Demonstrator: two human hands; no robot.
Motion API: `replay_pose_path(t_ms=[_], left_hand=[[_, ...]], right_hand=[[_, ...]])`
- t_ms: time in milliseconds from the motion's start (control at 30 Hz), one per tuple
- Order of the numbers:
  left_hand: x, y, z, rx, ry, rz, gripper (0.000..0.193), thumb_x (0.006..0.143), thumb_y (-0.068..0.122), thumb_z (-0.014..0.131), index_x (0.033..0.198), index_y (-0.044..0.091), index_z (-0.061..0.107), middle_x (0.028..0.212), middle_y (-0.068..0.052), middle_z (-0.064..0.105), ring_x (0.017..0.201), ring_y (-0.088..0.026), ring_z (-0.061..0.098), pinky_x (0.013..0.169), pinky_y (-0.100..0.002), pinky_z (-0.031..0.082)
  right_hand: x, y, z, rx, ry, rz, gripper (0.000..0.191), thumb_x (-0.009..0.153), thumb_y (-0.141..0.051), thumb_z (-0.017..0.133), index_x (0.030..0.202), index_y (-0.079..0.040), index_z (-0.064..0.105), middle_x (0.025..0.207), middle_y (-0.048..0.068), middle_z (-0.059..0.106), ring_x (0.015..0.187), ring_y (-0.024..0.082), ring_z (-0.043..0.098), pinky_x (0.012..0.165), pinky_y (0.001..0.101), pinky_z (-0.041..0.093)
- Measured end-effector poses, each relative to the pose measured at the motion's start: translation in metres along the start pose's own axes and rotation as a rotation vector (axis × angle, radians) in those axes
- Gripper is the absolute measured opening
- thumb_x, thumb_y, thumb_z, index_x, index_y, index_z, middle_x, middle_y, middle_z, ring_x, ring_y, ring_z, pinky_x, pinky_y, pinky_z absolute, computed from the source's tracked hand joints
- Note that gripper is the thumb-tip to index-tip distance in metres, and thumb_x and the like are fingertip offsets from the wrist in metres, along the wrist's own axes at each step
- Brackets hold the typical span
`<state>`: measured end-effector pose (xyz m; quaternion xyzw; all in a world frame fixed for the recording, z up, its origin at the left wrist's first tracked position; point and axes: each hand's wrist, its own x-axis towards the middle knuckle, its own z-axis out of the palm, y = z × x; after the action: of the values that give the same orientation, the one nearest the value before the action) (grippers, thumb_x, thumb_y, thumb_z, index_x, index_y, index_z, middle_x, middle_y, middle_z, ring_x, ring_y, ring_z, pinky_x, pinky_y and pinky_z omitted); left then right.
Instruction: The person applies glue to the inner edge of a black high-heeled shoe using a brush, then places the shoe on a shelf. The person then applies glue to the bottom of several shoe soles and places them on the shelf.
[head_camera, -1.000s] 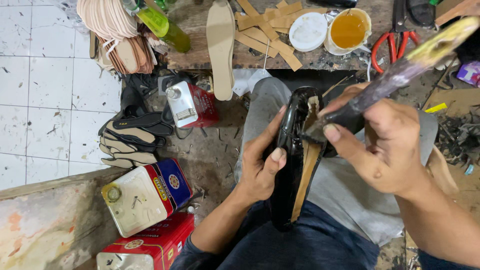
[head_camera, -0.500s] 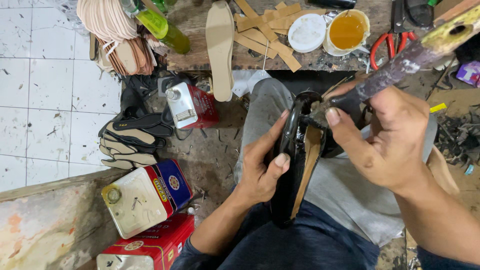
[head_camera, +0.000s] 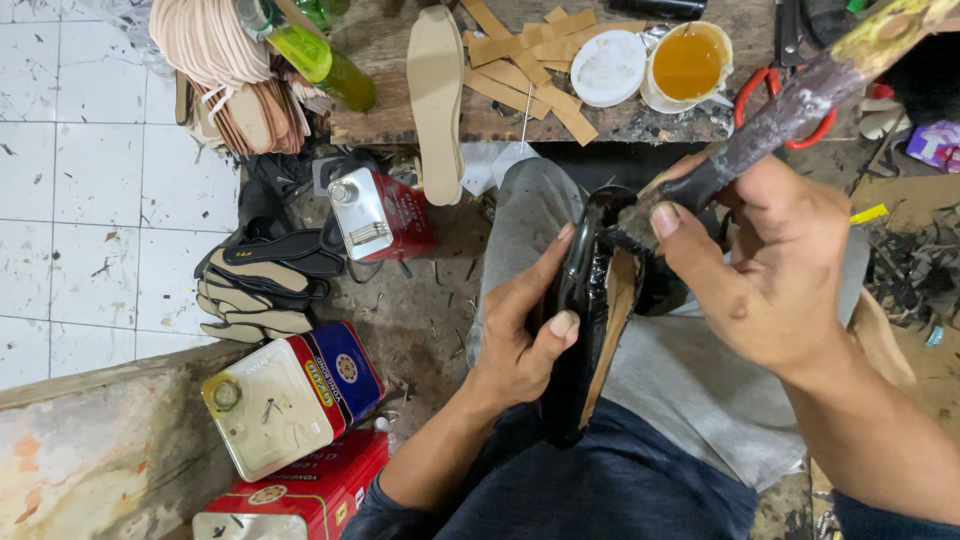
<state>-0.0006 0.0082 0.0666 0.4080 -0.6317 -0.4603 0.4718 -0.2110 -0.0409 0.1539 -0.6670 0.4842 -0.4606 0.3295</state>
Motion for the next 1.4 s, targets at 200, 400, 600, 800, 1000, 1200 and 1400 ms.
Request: replay_pose_path(t_ms=[200, 400, 600, 800, 1000, 1200, 1400], left_hand=[[0.000, -0.002, 0.000, -0.003, 0.003, 0.046, 0.071, 0.105, 0.042, 0.056, 0.155, -0.007, 0.045, 0.136, -0.023, 0.068, 0.122, -0.027, 0.072, 0.108, -0.033, 0.053], [-0.002, -0.005, 0.001, 0.015, 0.000, 0.022, 0.073, 0.102, 0.042, 0.056, 0.154, -0.007, 0.046, 0.131, -0.022, 0.071, 0.116, -0.026, 0.073, 0.104, -0.032, 0.054], [-0.003, -0.007, 0.001, -0.022, 0.015, 0.035, 0.071, 0.105, 0.043, 0.055, 0.154, -0.008, 0.045, 0.143, -0.024, 0.066, 0.127, -0.027, 0.070, 0.112, -0.033, 0.052], [-0.001, -0.005, 0.000, -0.092, 0.019, 0.008, 0.074, 0.106, 0.045, 0.052, 0.156, -0.008, 0.041, 0.146, -0.024, 0.064, 0.131, -0.028, 0.068, 0.115, -0.032, 0.050], [-0.001, -0.010, -0.002, -0.114, 0.021, -0.011, 0.076, 0.106, 0.046, 0.050, 0.158, -0.008, 0.040, 0.143, -0.020, 0.066, 0.122, -0.024, 0.070, 0.111, -0.032, 0.051], [-0.004, -0.031, 0.006, -0.281, 0.120, -0.059, 0.067, 0.113, 0.044, 0.046, 0.160, -0.004, 0.038, 0.151, -0.017, 0.057, 0.139, -0.023, 0.057, 0.120, -0.032, 0.042], [-0.011, -0.057, -0.011, -1.285, 0.220, -0.584, 0.069, 0.107, 0.050, 0.050, 0.154, 0.000, 0.042, 0.138, -0.019, 0.061, 0.120, -0.030, 0.062, 0.100, -0.044, 0.055]], right_hand=[[-0.002, 0.009, 0.002, 0.133, -0.003, -0.010, 0.011, 0.101, 0.006, 0.067, 0.110, 0.005, 0.063, 0.092, 0.004, 0.067, 0.078, 0.006, 0.062, 0.069, 0.0201, 0.050], [-0.003, 0.013, 0.002, 0.207, 0.002, 0.068, 0.010, 0.101, 0.003, 0.068, 0.110, 0.004, 0.064, 0.094, 0.003, 0.068, 0.080, 0.005, 0.061, 0.070, 0.0191, 0.048], [0.000, 0.013, -0.002, 0.079, 0.027, 0.042, 0.008, 0.101, 0.001, 0.068, 0.108, 0.003, 0.066, 0.091, 0.005, 0.069, 0.076, 0.006, 0.060, 0.068, 0.0202, 0.047], [0.002, 0.010, -0.004, -0.228, -0.016, -0.419, 0.020, 0.087, 0.002, 0.070, 0.106, 0.004, 0.066, 0.095, 0.014, 0.070, 0.086, 0.022, 0.065, 0.084, 0.0364, 0.046], [0.009, 0.001, 0.001, -0.299, -0.027, -0.473, 0.012, 0.089, -0.008, 0.069, 0.100, -0.004, 0.070, 0.097, 0.009, 0.072, 0.088, 0.022, 0.066, 0.097, 0.0430, 0.041], [0.011, 0.012, 0.007, -0.296, -0.109, -0.444, 0.008, 0.096, -0.010, 0.071, 0.102, -0.006, 0.073, 0.102, 0.007, 0.074, 0.094, 0.024, 0.068, 0.098, 0.0421, 0.041], [0.044, 0.102, -0.026, -0.231, 0.094, -0.128, 0.013, 0.108, -0.003, 0.069, 0.120, 0.003, 0.070, 0.107, 0.013, 0.072, 0.095, 0.027, 0.067, 0.089, 0.0379, 0.053]])
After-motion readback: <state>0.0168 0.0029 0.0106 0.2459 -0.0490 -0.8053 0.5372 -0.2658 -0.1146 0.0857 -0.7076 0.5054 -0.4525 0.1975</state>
